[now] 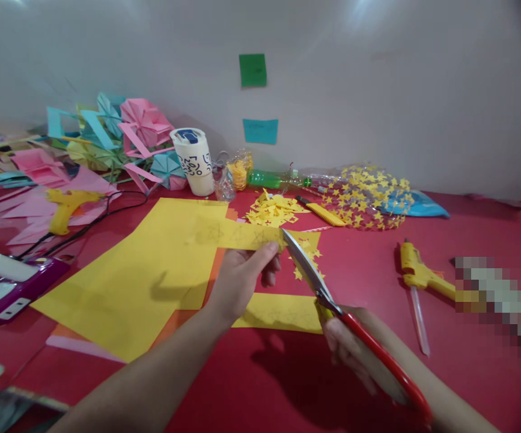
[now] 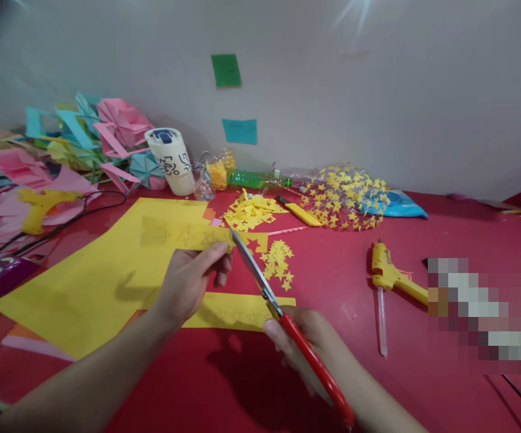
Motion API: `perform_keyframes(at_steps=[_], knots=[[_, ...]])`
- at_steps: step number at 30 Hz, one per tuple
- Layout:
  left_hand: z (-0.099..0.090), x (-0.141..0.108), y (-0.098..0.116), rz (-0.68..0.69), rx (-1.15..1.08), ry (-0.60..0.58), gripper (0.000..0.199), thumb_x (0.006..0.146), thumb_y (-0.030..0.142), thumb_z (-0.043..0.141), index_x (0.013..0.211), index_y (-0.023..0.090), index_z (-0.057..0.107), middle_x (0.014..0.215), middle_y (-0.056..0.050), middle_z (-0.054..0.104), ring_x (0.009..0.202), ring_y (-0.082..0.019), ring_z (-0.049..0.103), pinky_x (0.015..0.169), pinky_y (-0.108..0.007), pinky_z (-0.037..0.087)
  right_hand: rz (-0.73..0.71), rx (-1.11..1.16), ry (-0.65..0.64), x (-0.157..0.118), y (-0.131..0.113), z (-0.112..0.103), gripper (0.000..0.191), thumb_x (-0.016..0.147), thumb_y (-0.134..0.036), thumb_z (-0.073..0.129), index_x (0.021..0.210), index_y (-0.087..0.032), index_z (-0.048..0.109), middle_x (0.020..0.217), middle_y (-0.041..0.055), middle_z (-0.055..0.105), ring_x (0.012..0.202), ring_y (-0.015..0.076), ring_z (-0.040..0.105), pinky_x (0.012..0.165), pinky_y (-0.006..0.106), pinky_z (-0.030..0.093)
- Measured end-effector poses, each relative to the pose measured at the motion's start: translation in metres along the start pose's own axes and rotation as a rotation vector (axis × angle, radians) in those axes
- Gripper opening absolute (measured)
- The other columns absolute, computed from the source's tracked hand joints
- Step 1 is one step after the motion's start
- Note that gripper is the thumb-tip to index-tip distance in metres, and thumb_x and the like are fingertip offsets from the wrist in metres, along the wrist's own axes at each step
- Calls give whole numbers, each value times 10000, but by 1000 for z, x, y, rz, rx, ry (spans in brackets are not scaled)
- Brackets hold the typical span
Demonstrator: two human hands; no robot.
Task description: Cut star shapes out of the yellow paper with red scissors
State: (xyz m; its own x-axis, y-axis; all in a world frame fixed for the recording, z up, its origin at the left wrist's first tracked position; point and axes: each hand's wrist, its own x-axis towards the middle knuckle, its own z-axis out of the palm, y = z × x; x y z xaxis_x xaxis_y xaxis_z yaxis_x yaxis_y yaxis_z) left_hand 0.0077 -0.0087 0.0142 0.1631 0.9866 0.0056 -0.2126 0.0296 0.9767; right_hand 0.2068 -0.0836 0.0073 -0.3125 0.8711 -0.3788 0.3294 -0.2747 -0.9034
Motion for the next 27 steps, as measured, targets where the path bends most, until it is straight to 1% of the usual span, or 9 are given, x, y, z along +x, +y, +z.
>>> perform_keyframes(at_steps=[2, 5, 7, 10, 12, 14, 16, 20, 27], knots=[[0, 3, 2, 46, -35, -10, 295, 850, 334, 621, 618, 152, 619, 540, 13, 587, 436, -72, 497, 436, -208, 396, 2, -13, 6, -1, -3, 0, 526, 804, -689, 577, 631, -210, 441, 513, -40, 438, 377, 78, 397, 324, 193, 267], [-1, 7, 6, 102, -73, 17, 194, 842, 277, 621, 687, 162, 597, 585, 29, 606, 430, -66, 510, 422, -197, 395, -4, -19, 4, -3, -6, 1, 549, 820, -719, 532, 649, -207, 435, 522, -43, 462, 348, 56, 376, 302, 174, 246], [-2, 8, 8, 130, -71, 32, 157, 846, 265, 610, 723, 172, 579, 602, 41, 601, 442, -63, 517, 429, -190, 404, -9, -31, 1, -3, -5, 1, 561, 828, -738, 498, 662, -207, 425, 533, -47, 473, 338, 46, 371, 301, 169, 248], [-4, 10, 11, 153, -32, 19, 155, 860, 273, 590, 742, 174, 573, 609, 44, 588, 456, -62, 520, 442, -189, 416, -4, -59, -31, -2, 0, -1, 578, 832, -763, 453, 671, -209, 412, 538, -51, 467, 347, 48, 385, 314, 171, 256], [-6, 11, 12, 149, 0, 0, 155, 860, 279, 586, 748, 173, 573, 610, 42, 585, 457, -65, 526, 443, -192, 417, -24, -73, -90, -1, 2, -3, 607, 820, -797, 407, 656, -213, 391, 515, -54, 446, 364, 60, 402, 332, 174, 257], [-7, 12, 13, 133, 31, -17, 160, 855, 283, 589, 743, 171, 570, 606, 39, 582, 453, -67, 527, 438, -193, 412, -73, -118, -46, -2, 2, -5, 594, 864, -767, 368, 679, -205, 413, 537, -40, 477, 375, 60, 409, 354, 183, 256], [-9, 13, 14, 118, 61, -32, 167, 850, 288, 593, 734, 170, 566, 599, 38, 580, 450, -66, 524, 435, -192, 406, -96, -139, -55, -3, 0, -6, 596, 865, -770, 360, 685, -204, 416, 546, -32, 493, 376, 60, 404, 358, 189, 248], [-12, 15, 16, 122, 114, -51, 182, 852, 291, 589, 719, 169, 561, 599, 34, 582, 453, -66, 524, 442, -191, 410, -104, -146, -79, -5, -4, -8, 589, 860, -767, 380, 700, -202, 428, 567, -30, 491, 381, 62, 393, 353, 191, 264], [-14, 16, 20, 135, 170, -62, 188, 856, 287, 585, 711, 169, 564, 578, 37, 570, 452, -65, 520, 449, -192, 408, -128, -151, -91, -5, -7, -9, 536, 888, -694, 444, 693, -195, 446, 585, -33, 479, 395, 57, 369, 357, 188, 259]])
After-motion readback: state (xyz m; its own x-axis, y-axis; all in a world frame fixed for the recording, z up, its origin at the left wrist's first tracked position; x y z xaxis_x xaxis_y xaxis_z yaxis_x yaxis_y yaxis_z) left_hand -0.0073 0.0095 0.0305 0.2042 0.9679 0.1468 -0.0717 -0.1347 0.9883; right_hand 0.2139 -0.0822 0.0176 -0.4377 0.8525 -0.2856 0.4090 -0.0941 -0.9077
